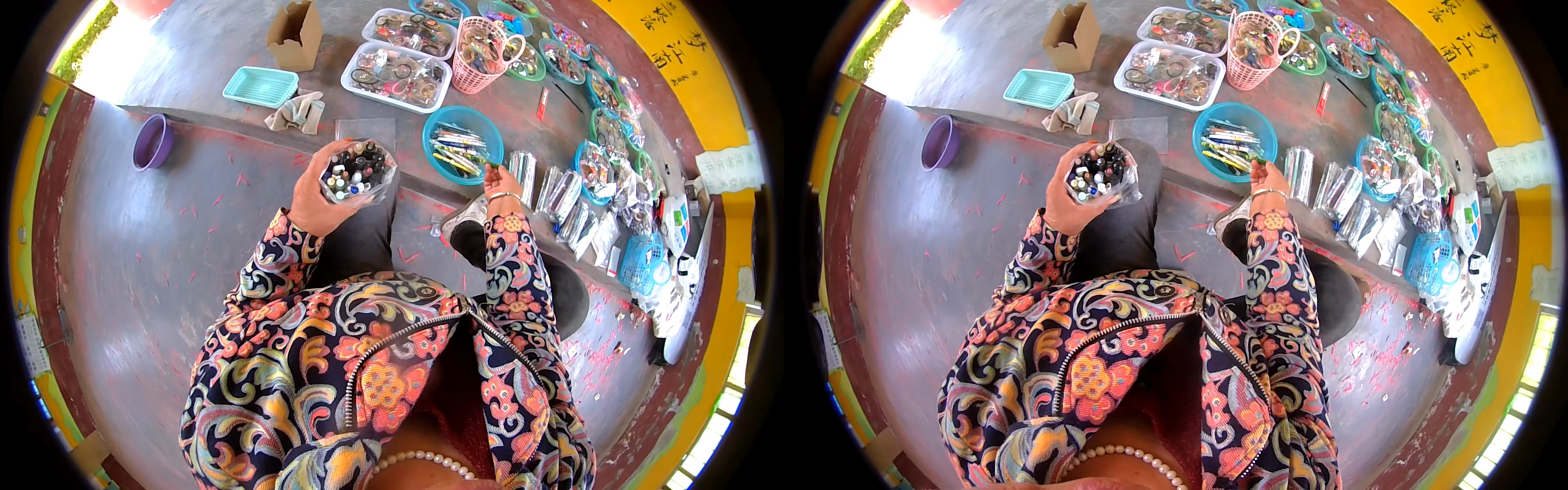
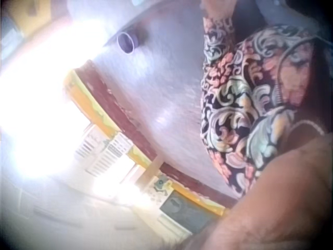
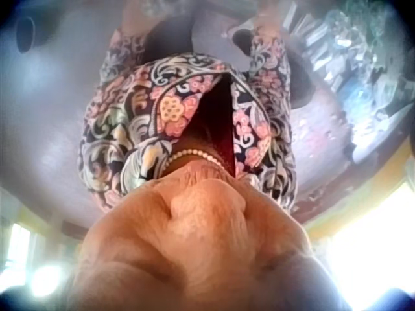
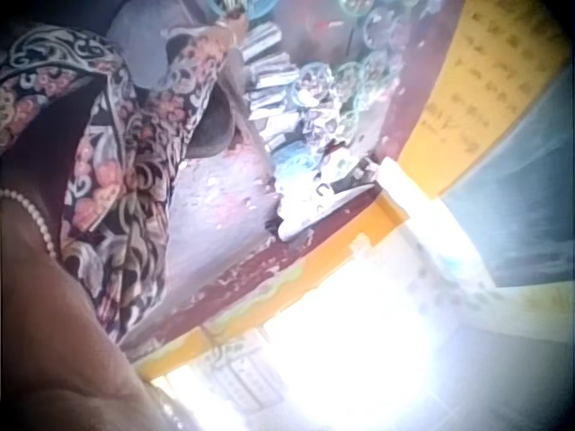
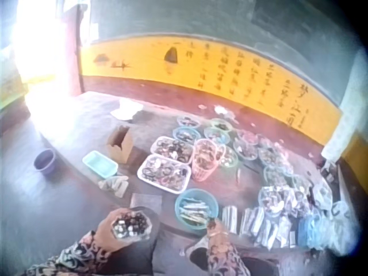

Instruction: The person sits on the floor and sorts various stationery items, including pens and markers, into clear plastic bags. They pick up items from a blue bowl and a container, place them into bags, and arrange the filled bags on the floor.

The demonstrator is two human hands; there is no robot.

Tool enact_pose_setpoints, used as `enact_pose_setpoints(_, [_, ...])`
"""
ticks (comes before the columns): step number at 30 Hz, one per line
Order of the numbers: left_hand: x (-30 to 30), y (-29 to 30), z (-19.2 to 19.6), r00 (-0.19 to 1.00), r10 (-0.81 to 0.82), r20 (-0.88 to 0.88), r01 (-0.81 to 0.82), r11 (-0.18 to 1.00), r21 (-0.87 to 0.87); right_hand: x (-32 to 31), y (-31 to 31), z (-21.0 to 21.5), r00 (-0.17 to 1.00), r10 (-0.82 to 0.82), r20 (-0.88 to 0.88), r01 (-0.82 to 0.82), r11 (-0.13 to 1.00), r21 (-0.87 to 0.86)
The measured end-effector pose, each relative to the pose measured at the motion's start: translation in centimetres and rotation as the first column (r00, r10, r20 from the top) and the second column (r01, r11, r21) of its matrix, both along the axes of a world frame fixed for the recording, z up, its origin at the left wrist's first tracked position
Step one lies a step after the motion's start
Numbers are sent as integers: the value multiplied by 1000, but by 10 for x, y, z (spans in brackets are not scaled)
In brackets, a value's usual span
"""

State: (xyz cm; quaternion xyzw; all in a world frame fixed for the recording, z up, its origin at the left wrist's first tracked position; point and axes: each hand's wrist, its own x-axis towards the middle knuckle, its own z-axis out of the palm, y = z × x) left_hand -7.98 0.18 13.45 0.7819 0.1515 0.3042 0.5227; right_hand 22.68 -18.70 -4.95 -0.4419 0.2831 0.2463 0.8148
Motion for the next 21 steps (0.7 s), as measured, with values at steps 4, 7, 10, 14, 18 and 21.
enact_pose_setpoints(4, [3,-1,2,999,-39,7,39,999,-15,17,-9,-9,999,5,-49,-7,1000,-24])
enact_pose_setpoints(7, [5,-1,1,999,-47,2,47,999,-18,18,-17,-17,996,46,-76,-49,998,-50])
enact_pose_setpoints(10, [4,3,-5,998,-61,15,62,996,-67,10,-22,-16,984,175,-22,-176,982,-73])
enact_pose_setpoints(14, [-3,2,3,999,-9,-31,9,1000,1,-18,14,15,869,457,190,-453,889,-69])
enact_pose_setpoints(18, [2,-1,5,999,-52,-7,52,998,-48,-63,39,120,653,572,497,-537,812,-228])
enact_pose_setpoints(21, [0,2,-1,997,-75,18,76,993,-89,-99,55,174,416,620,665,-545,755,-364])
